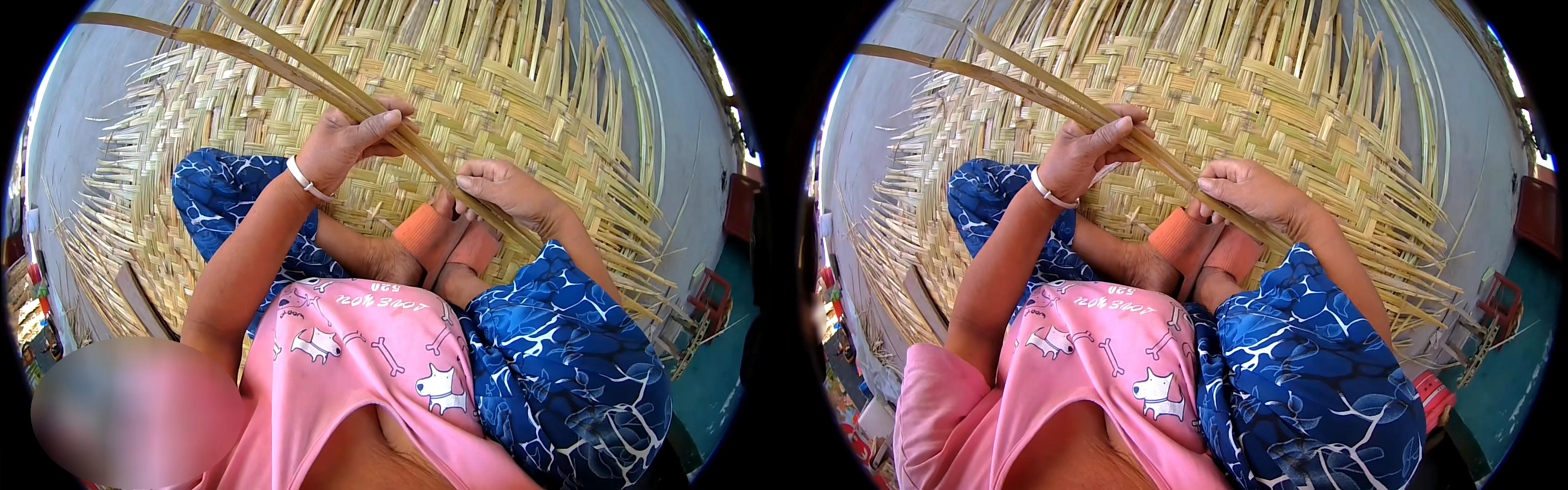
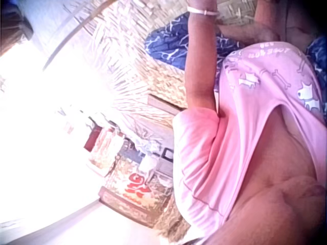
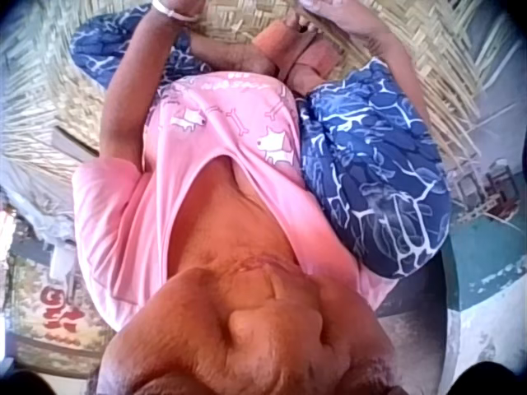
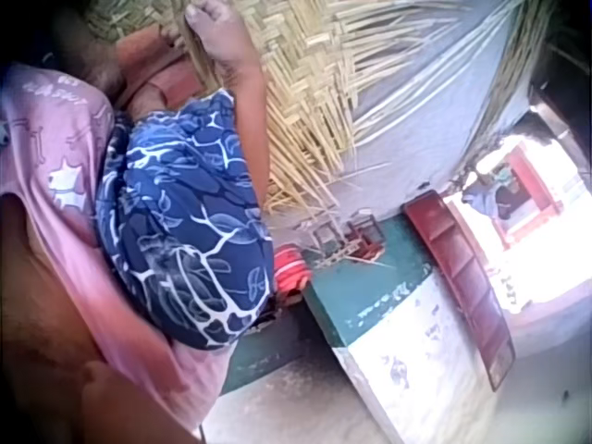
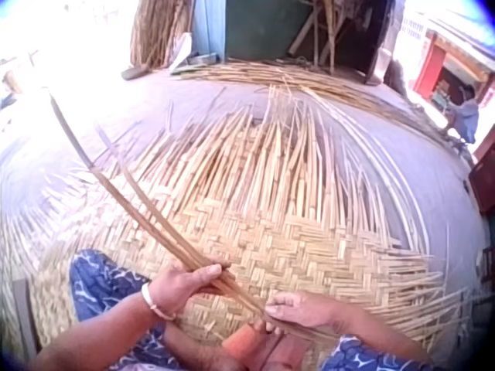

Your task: The person sits on the floor and weaves a large circular mat or basket base using dried palm leaves. They interlace the leaves by hand, periodically adjusting the structure and adding new strands to continue the pattern.

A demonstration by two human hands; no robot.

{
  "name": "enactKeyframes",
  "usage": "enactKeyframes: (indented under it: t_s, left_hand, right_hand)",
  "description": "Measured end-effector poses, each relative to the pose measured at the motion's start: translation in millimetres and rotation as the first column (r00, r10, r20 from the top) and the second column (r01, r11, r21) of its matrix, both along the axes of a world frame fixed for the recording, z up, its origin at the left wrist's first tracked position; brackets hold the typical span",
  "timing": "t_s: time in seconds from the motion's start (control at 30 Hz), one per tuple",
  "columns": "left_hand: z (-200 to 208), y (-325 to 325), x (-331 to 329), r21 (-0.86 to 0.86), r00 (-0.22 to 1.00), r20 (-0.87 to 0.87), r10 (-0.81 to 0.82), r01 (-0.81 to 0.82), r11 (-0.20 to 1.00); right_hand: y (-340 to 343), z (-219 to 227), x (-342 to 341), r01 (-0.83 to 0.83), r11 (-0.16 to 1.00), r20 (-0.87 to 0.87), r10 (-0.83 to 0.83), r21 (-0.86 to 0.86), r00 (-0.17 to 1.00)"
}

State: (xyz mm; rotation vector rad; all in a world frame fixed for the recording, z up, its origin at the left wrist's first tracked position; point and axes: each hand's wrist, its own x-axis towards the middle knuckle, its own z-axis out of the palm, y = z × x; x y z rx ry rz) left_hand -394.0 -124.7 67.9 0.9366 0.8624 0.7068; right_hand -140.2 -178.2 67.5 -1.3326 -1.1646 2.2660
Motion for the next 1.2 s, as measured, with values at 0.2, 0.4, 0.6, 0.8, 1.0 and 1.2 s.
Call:
enactKeyframes:
  t_s: [0.2, 0.4, 0.6, 0.8, 1.0, 1.2]
  left_hand:
    - [-3.9, 0.4, -2.1, -0.082, 0.995, -0.081, 0.061, -0.068, 0.994]
    - [-19.5, 1.5, -15.2, -0.261, 0.997, -0.004, 0.083, -0.081, 0.962]
    - [-23.3, -5.1, -20.4, -0.229, 0.997, 0.029, 0.066, -0.058, 0.972]
    - [-27.8, -8.4, -22.1, -0.182, 0.998, -0.008, 0.055, -0.055, 0.982]
    - [-14.8, -27.1, -9.3, -0.165, 0.992, 0.028, 0.119, -0.113, 0.980]
    - [-4.5, -43.9, 8.6, -0.055, 0.988, 0.041, 0.147, -0.144, 0.988]
  right_hand:
    - [4.5, 0.6, -12.0, -0.185, 0.913, 0.526, -0.038, 0.364, 0.849]
    - [2.3, 0.1, -14.9, 0.042, 0.997, 0.134, -0.051, 0.067, 0.990]
    - [3.8, 4.7, -15.3, -0.057, 0.994, 0.073, 0.065, -0.098, 0.995]
    - [-7.9, -16.5, -28.8, -0.063, 0.997, 0.289, 0.049, 0.041, 0.956]
    - [-7.0, -37.9, -30.0, -0.390, 0.771, 0.747, -0.161, 0.503, 0.646]
    - [3.8, -59.6, 0.8, -0.261, 0.867, 0.763, -0.187, 0.424, 0.618]
